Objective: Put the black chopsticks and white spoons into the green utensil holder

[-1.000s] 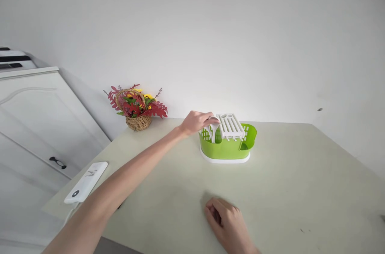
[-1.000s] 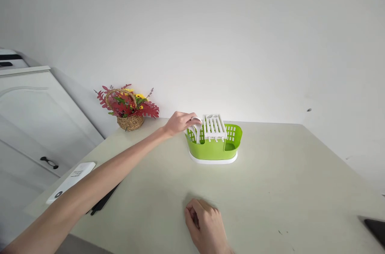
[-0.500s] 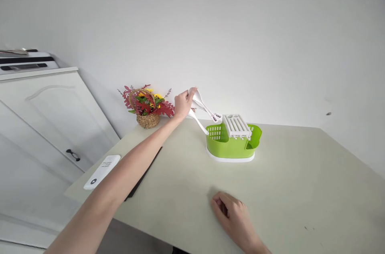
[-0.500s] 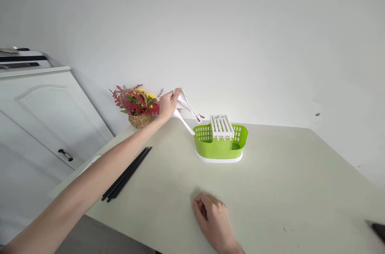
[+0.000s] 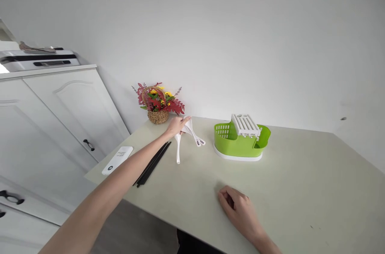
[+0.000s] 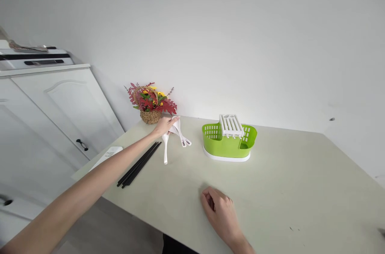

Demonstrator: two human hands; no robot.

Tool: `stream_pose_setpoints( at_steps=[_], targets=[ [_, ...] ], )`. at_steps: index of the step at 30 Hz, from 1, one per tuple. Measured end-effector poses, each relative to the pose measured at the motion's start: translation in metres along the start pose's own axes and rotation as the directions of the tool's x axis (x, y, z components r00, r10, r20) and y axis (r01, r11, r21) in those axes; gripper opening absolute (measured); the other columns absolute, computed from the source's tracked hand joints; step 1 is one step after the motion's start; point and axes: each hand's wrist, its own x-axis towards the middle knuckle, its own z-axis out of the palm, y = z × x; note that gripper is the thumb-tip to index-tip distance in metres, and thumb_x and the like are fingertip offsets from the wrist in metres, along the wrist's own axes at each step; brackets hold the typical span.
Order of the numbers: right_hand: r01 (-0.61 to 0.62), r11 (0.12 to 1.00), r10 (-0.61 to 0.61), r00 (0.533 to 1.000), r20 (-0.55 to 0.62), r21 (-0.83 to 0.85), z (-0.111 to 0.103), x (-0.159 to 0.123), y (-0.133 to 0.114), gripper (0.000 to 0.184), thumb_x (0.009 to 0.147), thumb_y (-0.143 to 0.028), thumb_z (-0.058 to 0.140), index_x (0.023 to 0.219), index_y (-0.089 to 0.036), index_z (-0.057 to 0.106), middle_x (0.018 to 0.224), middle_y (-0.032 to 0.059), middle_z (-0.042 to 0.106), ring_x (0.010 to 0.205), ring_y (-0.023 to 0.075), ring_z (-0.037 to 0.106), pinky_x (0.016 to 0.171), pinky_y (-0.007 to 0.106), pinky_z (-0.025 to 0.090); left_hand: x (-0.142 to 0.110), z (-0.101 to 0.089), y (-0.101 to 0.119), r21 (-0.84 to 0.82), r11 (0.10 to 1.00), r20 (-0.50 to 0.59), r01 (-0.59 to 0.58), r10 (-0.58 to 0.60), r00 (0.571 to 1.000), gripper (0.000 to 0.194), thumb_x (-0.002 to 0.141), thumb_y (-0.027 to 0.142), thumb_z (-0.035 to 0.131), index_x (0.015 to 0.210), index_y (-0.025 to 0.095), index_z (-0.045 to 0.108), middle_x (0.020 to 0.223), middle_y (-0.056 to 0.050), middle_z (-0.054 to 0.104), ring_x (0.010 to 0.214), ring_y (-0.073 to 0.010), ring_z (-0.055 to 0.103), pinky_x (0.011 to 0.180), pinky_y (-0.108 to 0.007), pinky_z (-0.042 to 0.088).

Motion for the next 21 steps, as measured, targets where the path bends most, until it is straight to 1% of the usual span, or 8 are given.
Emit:
stream_pose_setpoints(
  at_steps=[5,11,16,21],
  targets=[
    [-0.009,1.000,0.008,1.000,0.012,0.014,-0.001,-0.001,0.001,0.033,0.102,-0.045,0.046,0.080,-0.024,0.060,0.065,-0.0031,0.060,0.057,0.0133,0.052,0.058,0.024,0.040,-0.014,0.006,-0.031,-0.004,0.997,0.152,0.077,-0.075,0.986,0.071,0.090,0.079,0.048,0.055,0.018,0.058,0.046,-0.003,0.063,0.038,-0.0131,0.055,0.044,-0.023,0.040],
    [-0.027,1.000,0.027,0.999,0.017,-0.008,0.001,-0.003,0.003,0.034,0.101,-0.047,0.047,0.080,-0.024,0.060,0.064,-0.0031,0.059,0.057,0.0137,0.050,0.058,0.025,0.041,-0.030,0.009,-0.058,0.028,0.993,0.331,0.116,-0.119,0.936,0.069,0.082,0.083,0.055,0.059,0.018,0.063,0.047,-0.002,0.064,0.037,-0.0136,0.054,0.042,-0.024,0.038],
    [-0.029,0.999,0.030,0.999,0.026,-0.017,0.002,-0.004,0.004,0.035,0.101,-0.048,0.046,0.080,-0.024,0.060,0.065,-0.0029,0.059,0.057,0.0137,0.050,0.058,0.024,0.041,-0.037,0.011,-0.073,0.078,0.991,0.421,0.110,-0.133,0.897,0.068,0.075,0.084,0.061,0.052,0.020,0.059,0.043,-0.001,0.061,0.036,-0.0151,0.054,0.044,-0.024,0.038],
    [-0.018,1.000,0.019,1.000,0.025,-0.020,0.000,-0.003,0.002,0.036,0.102,-0.048,0.045,0.082,-0.024,0.062,0.066,-0.0018,0.061,0.058,0.0138,0.051,0.057,0.024,0.042,-0.040,0.017,-0.083,0.133,0.986,0.453,0.097,-0.148,0.879,0.067,0.072,0.084,0.063,0.048,0.022,0.054,0.035,0.001,0.052,0.035,-0.0146,0.051,0.046,-0.024,0.037]
  ],
)
